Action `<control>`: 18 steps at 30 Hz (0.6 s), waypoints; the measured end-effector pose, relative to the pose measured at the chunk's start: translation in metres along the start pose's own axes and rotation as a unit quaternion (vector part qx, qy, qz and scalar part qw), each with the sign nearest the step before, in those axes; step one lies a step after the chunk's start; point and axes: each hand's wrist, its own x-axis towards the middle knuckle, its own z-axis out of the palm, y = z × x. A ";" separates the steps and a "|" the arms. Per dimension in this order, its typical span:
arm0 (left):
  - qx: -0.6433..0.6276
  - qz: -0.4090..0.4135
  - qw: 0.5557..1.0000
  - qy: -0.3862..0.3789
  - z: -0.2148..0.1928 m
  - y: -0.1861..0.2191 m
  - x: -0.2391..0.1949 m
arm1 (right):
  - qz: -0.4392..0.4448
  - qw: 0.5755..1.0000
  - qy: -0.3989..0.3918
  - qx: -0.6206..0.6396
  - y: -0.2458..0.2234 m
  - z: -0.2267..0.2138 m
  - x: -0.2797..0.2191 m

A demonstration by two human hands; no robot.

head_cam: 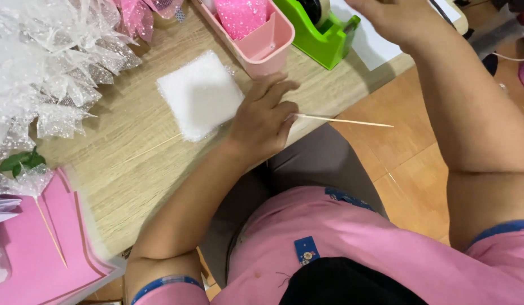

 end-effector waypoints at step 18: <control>0.002 -0.049 0.996 -0.078 0.104 -0.055 0.042 | -0.114 0.924 -0.188 0.313 0.044 0.015 0.028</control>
